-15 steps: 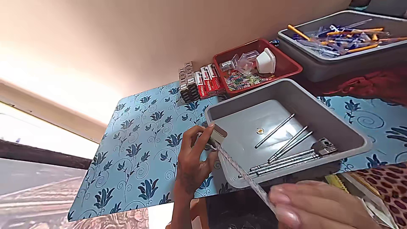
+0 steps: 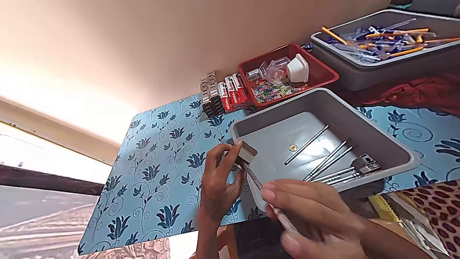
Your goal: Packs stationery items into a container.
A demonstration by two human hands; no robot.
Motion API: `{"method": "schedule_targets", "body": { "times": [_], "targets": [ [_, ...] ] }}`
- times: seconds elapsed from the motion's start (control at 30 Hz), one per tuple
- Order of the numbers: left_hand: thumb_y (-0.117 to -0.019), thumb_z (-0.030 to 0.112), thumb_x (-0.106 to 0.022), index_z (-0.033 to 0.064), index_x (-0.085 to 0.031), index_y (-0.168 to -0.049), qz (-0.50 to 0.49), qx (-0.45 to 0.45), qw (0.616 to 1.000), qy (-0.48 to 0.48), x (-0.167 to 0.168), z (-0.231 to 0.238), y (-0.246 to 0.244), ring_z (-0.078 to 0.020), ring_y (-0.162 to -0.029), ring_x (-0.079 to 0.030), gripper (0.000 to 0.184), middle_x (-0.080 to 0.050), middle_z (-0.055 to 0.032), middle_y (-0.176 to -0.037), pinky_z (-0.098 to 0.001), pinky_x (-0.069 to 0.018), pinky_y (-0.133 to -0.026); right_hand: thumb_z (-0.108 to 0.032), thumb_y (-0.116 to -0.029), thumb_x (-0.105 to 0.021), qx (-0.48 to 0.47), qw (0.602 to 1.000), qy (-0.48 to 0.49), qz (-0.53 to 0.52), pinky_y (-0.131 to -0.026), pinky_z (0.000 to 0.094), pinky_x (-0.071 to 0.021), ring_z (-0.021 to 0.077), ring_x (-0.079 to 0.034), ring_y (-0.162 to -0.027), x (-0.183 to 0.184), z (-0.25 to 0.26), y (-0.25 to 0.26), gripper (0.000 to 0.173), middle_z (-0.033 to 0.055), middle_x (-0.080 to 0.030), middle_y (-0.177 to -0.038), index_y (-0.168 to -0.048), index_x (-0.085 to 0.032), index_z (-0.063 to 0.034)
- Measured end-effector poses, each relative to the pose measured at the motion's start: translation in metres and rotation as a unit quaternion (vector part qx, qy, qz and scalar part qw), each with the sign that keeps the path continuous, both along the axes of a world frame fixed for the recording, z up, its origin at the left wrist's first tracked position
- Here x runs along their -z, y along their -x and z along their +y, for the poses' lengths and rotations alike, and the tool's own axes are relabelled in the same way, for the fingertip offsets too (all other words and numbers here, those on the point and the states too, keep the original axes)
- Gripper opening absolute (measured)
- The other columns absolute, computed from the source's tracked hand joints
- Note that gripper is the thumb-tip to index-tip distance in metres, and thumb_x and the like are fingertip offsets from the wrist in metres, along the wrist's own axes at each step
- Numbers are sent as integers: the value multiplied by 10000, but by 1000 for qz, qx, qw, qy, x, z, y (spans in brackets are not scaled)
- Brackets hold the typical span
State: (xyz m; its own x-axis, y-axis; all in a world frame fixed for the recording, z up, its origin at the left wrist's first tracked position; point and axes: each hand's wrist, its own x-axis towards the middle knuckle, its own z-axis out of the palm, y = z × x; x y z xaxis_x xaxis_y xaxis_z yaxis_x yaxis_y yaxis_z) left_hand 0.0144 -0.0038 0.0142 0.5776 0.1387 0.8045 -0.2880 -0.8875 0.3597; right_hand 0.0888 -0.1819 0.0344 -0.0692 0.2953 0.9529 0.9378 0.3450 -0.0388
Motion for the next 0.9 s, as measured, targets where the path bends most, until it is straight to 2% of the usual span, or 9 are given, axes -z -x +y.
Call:
{"method": "schedule_targets", "body": {
  "times": [0.23, 0.4, 0.47, 0.53, 0.6, 0.67, 0.77, 0.83, 0.9],
  "targets": [
    [-870, 126, -708, -16, -655, -1295, 4, 3, 1000, 7, -2, 0, 3, -105, -1115, -575, 450, -593, -175, -1165, -148, -440, -985, -79, -1041, -552, 108, 994, -1, 13, -991, 262, -530, 166, -664, -1109, 5, 11, -9, 195, 96, -667, -1143, -1229, -603, -89],
    [-814, 92, -777, 0, -666, -1288, 3, 1, 1000, 7, 1, 2, 4, -96, -1099, -584, 495, -584, -153, -1158, -146, -464, -965, -36, -988, -548, 162, 977, 140, 12, -689, 239, -530, 167, -687, -812, 1, -19, -57, 189, 108, -747, -955, -1019, -734, -51],
    [-806, 85, -776, 4, -665, -1290, 1, 1, 1000, 7, 2, 2, 3, -100, -1112, -581, 504, -586, -147, -1162, -150, -464, -973, -4, -882, -600, 180, 917, 355, -8, -593, 367, -548, 257, -712, -760, 6, -26, -93, 220, 117, -732, -903, -1020, -764, -53],
    [-801, 80, -777, 1, -664, -1290, -2, 7, 1000, 11, 3, 1, 3, -101, -1121, -579, 508, -585, -151, -1167, -154, -463, -983, -24, -883, -740, 161, 813, 559, 17, -659, 495, -565, 347, -713, -839, 19, -25, -123, 130, 157, -709, -923, -1009, -762, -47],
    [-800, 87, -780, 3, -667, -1289, -3, 10, 1000, 16, 3, 2, 2, -91, -1115, -579, 509, -583, -146, -1166, -150, -463, -979, -43, -904, -751, 154, 737, 656, 43, -751, 531, -551, 381, -690, -920, 25, -18, -134, 202, 196, -684, -1023, -1105, -759, -48],
    [-808, 94, -779, 4, -666, -1288, -3, 12, 1000, 19, 3, 3, 3, -85, -1119, -577, 501, -584, -139, -1169, -154, -464, -984, -10, -926, -702, 148, 712, 685, 28, -778, 519, -542, 374, -680, -940, 22, -15, -136, 204, 195, -676, -1036, -1118, -757, -52],
    [-806, 90, -774, 1, -667, -1291, 1, 15, 1000, 23, 4, 4, 5, -87, -1122, -576, 504, -589, -138, -1171, -158, -467, -978, 71, -873, -708, 139, 735, 664, -27, -778, 504, -536, 382, -675, -924, 26, -18, -134, 235, 196, -675, -982, -1088, -744, -17],
    [-808, 100, -777, 5, -668, -1290, 1, 16, 999, 30, 3, 5, 6, -79, -1113, -583, 503, -587, -129, -1174, -161, -483, -966, 82, -811, -733, 157, 801, 574, -71, -687, 471, -548, 352, -698, -785, 24, -23, -129, 212, 167, -674, -837, -1007, -693, 11],
    [-807, 105, -785, 7, -672, -1285, -4, 17, 999, 40, 3, 6, 6, -72, -1088, -594, 500, -588, -122, -1167, -161, -501, -942, 46, -816, -646, 190, 882, 423, -84, -612, 425, -558, 312, -700, -698, 5, -31, -114, 293, 149, -673, -801, -1109, -642, 35]
  ]
}}
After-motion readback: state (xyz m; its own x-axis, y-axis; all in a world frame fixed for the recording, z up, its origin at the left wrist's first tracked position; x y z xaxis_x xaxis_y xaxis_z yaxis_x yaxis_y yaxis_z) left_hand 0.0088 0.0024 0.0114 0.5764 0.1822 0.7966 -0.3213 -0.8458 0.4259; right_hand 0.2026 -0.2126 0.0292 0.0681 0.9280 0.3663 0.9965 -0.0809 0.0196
